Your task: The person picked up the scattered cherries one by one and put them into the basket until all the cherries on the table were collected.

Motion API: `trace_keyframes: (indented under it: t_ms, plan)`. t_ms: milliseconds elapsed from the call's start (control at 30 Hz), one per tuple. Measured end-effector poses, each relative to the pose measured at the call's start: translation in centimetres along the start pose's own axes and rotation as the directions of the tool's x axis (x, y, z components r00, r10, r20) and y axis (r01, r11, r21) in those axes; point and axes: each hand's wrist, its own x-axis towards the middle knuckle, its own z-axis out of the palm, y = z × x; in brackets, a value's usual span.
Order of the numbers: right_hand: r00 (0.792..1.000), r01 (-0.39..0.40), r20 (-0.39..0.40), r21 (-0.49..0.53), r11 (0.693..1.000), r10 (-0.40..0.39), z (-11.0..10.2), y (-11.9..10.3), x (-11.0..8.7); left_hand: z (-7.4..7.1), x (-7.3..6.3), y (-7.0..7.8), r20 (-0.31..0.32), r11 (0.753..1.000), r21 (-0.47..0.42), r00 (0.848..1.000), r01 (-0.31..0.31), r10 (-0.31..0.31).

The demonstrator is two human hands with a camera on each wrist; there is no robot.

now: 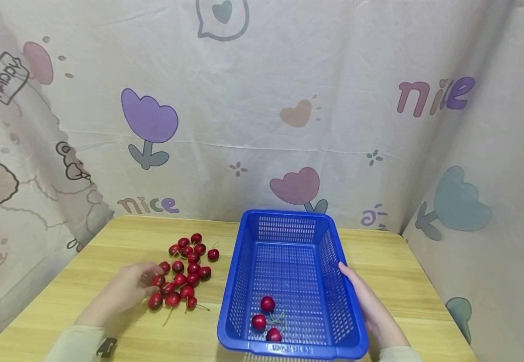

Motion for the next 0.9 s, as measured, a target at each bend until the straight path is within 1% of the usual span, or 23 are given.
trace_keyframes:
  t_ms: [167,300,500,733,900]
  plan:
    - [1.0,-0.004,-0.009,0.003,1.0,0.004,0.04,-0.09,0.0,0.13,0.03,0.11,-0.016,1.0,0.014,1.0,-0.011,0.012]
    - [1.0,-0.005,-0.015,0.002,1.0,0.005,0.03,-0.13,0.0,0.2,0.07,0.12,-0.024,1.0,0.03,1.0,-0.008,0.009]
    - [1.0,0.006,-0.018,-0.015,1.0,-0.006,-0.09,-0.15,0.08,0.2,0.2,0.01,-0.023,1.0,0.017,1.0,-0.004,0.004]
    - [1.0,0.018,-0.005,-0.048,0.999,-0.018,-0.22,0.03,0.18,0.17,-0.02,-0.33,-0.011,0.999,0.003,0.999,0.035,-0.035]
    - [1.0,0.022,0.0,-0.051,0.998,-0.022,-0.3,0.05,0.21,0.06,-0.06,-0.47,-0.008,0.999,-0.022,0.999,0.043,-0.044]
